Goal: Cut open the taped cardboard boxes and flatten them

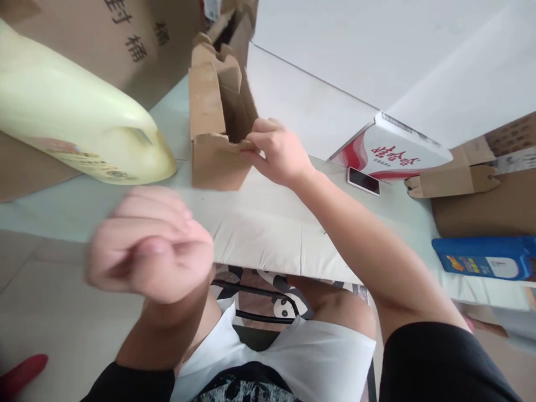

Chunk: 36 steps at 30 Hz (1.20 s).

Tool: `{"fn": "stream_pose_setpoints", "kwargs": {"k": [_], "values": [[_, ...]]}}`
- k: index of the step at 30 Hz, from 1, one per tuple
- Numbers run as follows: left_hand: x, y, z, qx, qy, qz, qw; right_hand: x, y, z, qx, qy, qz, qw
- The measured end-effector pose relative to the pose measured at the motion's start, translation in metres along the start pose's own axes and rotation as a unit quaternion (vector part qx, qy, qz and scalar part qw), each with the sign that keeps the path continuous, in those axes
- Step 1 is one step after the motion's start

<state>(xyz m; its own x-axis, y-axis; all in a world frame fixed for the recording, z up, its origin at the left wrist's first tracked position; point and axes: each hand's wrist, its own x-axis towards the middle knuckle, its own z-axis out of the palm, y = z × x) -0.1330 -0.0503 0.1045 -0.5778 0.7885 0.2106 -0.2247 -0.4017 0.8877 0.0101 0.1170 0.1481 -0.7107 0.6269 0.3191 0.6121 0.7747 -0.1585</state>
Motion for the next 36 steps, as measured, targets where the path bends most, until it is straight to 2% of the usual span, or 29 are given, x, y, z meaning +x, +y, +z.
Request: {"fn": "stream_pose_setpoints", "kwargs": {"k": [1,2,3,6,8,10,13,16,19,23,25,28,30,33,36], "values": [[0.005,0.006,0.001,0.018,0.047,0.118,0.992,-0.014,-0.001,-0.010,-0.003,0.009,-0.027,1.000],[0.012,0.011,0.002,0.031,0.098,0.200,0.974,-0.030,-0.004,-0.021,-0.007,0.017,-0.054,0.998],[0.020,0.015,0.003,0.060,0.101,0.237,0.964,-0.048,-0.010,-0.033,-0.012,0.029,-0.075,0.997],[0.042,0.015,0.006,0.161,-0.001,0.176,0.971,-0.107,-0.038,-0.068,-0.006,0.052,-0.134,0.990],[0.049,0.009,0.008,0.207,-0.090,0.123,0.966,-0.147,-0.060,-0.085,0.017,0.033,-0.124,0.992],[0.047,0.002,0.012,0.249,-0.157,0.080,0.952,-0.179,-0.078,-0.091,0.040,0.016,-0.102,0.994],[0.038,-0.004,0.023,0.283,-0.206,0.033,0.936,-0.207,-0.091,-0.084,0.076,0.023,-0.064,0.995],[0.032,-0.004,0.032,0.265,-0.229,0.015,0.936,-0.217,-0.087,-0.075,0.101,0.065,-0.007,0.993],[0.034,-0.003,0.035,0.236,-0.243,0.021,0.941,-0.220,-0.072,-0.071,0.095,0.071,0.051,0.992],[0.039,-0.012,0.034,0.157,-0.189,-0.007,0.969,-0.225,-0.055,-0.061,0.079,0.082,0.056,0.992],[0.039,-0.020,0.032,0.122,-0.173,-0.026,0.977,-0.228,-0.051,-0.048,0.085,0.121,0.079,0.986],[0.036,-0.032,0.029,0.082,-0.188,-0.008,0.979,-0.230,-0.050,-0.025,0.126,0.183,0.118,0.968],[0.032,-0.037,0.026,0.078,-0.197,0.010,0.977,-0.229,-0.050,-0.012,0.170,0.208,0.112,0.957],[0.027,-0.042,0.022,0.128,-0.201,0.060,0.969,-0.228,-0.049,-0.001,0.251,0.219,0.082,0.939],[0.026,-0.043,0.018,0.199,-0.226,0.123,0.946,-0.227,-0.047,-0.003,0.290,0.176,0.032,0.940]]}}
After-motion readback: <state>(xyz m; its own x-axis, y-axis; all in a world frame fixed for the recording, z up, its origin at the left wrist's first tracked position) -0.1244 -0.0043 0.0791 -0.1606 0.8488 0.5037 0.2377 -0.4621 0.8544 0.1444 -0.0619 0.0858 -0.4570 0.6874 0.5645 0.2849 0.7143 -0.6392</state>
